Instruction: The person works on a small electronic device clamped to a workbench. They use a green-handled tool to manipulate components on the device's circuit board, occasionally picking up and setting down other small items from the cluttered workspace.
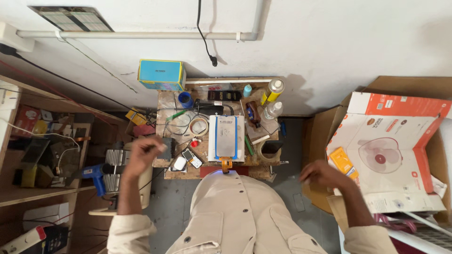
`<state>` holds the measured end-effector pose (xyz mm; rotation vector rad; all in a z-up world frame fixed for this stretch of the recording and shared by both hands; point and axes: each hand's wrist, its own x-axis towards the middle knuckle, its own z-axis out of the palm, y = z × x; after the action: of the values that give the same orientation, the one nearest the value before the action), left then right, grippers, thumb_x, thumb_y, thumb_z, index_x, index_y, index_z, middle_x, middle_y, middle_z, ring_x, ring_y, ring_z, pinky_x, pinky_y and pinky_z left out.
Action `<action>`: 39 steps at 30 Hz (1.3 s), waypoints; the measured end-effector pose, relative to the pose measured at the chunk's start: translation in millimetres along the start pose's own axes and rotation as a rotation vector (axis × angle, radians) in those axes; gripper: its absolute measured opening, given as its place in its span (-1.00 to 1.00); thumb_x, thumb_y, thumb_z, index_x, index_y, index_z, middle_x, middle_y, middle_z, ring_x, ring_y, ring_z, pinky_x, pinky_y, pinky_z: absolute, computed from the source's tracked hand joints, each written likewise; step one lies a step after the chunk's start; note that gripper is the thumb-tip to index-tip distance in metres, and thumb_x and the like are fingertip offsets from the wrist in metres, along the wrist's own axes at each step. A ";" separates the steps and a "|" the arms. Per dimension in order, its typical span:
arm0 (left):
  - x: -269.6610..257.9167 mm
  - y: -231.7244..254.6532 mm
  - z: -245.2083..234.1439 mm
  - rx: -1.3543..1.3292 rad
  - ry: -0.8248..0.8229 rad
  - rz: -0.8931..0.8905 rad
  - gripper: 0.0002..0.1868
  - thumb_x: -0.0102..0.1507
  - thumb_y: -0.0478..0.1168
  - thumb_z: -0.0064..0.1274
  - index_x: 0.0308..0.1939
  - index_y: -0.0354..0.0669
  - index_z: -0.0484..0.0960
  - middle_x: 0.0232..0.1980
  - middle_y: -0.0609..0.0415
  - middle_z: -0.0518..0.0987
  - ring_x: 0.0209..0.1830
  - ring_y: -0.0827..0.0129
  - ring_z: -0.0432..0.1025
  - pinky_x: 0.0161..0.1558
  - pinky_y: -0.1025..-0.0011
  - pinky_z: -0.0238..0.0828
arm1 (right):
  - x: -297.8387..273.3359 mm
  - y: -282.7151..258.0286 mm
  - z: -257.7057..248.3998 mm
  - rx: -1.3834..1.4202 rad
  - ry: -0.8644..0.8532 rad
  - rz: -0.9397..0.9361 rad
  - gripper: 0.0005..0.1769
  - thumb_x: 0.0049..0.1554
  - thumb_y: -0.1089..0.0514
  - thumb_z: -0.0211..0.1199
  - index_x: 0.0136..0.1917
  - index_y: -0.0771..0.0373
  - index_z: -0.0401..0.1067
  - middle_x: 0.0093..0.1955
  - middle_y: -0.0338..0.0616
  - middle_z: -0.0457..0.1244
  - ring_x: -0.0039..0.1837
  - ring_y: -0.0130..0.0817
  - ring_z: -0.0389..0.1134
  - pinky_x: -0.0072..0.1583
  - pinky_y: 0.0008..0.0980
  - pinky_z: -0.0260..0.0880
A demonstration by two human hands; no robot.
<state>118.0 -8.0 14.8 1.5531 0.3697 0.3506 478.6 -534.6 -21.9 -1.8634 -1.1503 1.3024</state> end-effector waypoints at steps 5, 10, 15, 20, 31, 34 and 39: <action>4.9 -5.0 -28.8 0.090 0.197 0.086 -0.79 0.31 -0.44 0.11 -0.42 -0.26 0.50 -0.38 0.24 0.42 -0.39 0.63 0.17 -0.33 0.54 0.05 | -14.3 -34.3 21.8 0.687 -0.131 -0.007 -0.79 -0.14 0.52 0.37 -0.23 0.36 0.66 -0.12 0.13 0.46 -0.09 -0.19 0.50 -0.10 -0.35 0.51; 3.0 -40.0 -26.8 0.081 0.270 0.069 -0.79 0.32 -0.42 0.11 -0.43 -0.23 0.51 -0.40 0.26 0.44 -0.43 0.64 0.22 -0.35 0.54 0.11 | -8.6 -49.0 45.8 1.085 -0.072 -0.404 -0.88 -0.01 0.46 0.42 -0.31 0.32 0.59 -0.25 0.18 0.42 -0.30 -0.24 0.43 -0.30 -0.41 0.41; -6.5 -89.9 -16.2 0.197 0.383 -0.264 -0.87 0.30 -0.37 0.17 -0.36 -0.21 0.63 -0.44 0.17 0.46 -0.52 0.54 0.20 -0.45 0.50 0.10 | -0.8 -78.6 63.9 1.291 -0.015 -0.793 -0.87 0.06 0.33 0.48 -0.21 0.24 0.52 -0.24 0.09 0.40 -0.28 -0.34 0.41 -0.25 -0.48 0.41; -21.8 -120.1 46.8 0.184 -0.093 -0.266 -0.94 0.21 -0.33 0.22 -0.30 -0.28 0.70 -0.33 0.17 0.64 -0.37 0.57 0.44 -0.36 0.51 0.37 | -0.4 -89.5 38.3 1.815 1.397 -0.339 -0.65 0.02 0.62 0.12 -0.06 0.25 0.41 0.02 -0.07 0.42 0.04 -0.31 0.50 0.14 -0.53 0.56; -12.1 -6.5 8.5 -0.213 -0.138 -0.035 -0.90 0.25 -0.41 0.18 -0.37 -0.24 0.61 -0.34 0.08 0.56 -0.36 0.49 0.43 -0.34 0.48 0.36 | 12.0 -60.8 31.0 -0.328 0.448 -0.026 -0.77 -0.19 0.46 0.38 -0.22 0.28 0.63 -0.14 -0.06 0.42 -0.05 -0.10 0.43 0.00 -0.31 0.41; -5.2 1.3 -15.6 -0.113 0.179 0.145 -0.87 0.33 -0.44 0.09 -0.33 -0.24 0.61 -0.27 0.10 0.56 -0.31 0.54 0.38 -0.25 0.54 0.28 | 5.7 -77.5 57.8 0.500 -0.131 0.153 -0.71 -0.16 0.50 0.31 -0.16 0.34 0.68 -0.14 -0.04 0.46 -0.08 -0.13 0.46 -0.06 -0.37 0.51; 4.0 -22.5 2.8 0.164 0.264 0.059 -0.92 0.30 -0.41 0.12 -0.30 -0.20 0.65 -0.30 0.19 0.58 -0.36 0.56 0.39 -0.29 0.50 0.31 | -11.2 -85.7 65.4 0.994 0.121 -0.696 -0.82 0.00 0.43 0.44 -0.12 0.30 0.53 -0.13 0.01 0.43 -0.11 -0.25 0.48 -0.15 -0.35 0.48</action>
<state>122.5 -8.6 -7.8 1.6843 0.5703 0.5866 388.5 -506.4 31.2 -0.7066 -0.7377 1.0207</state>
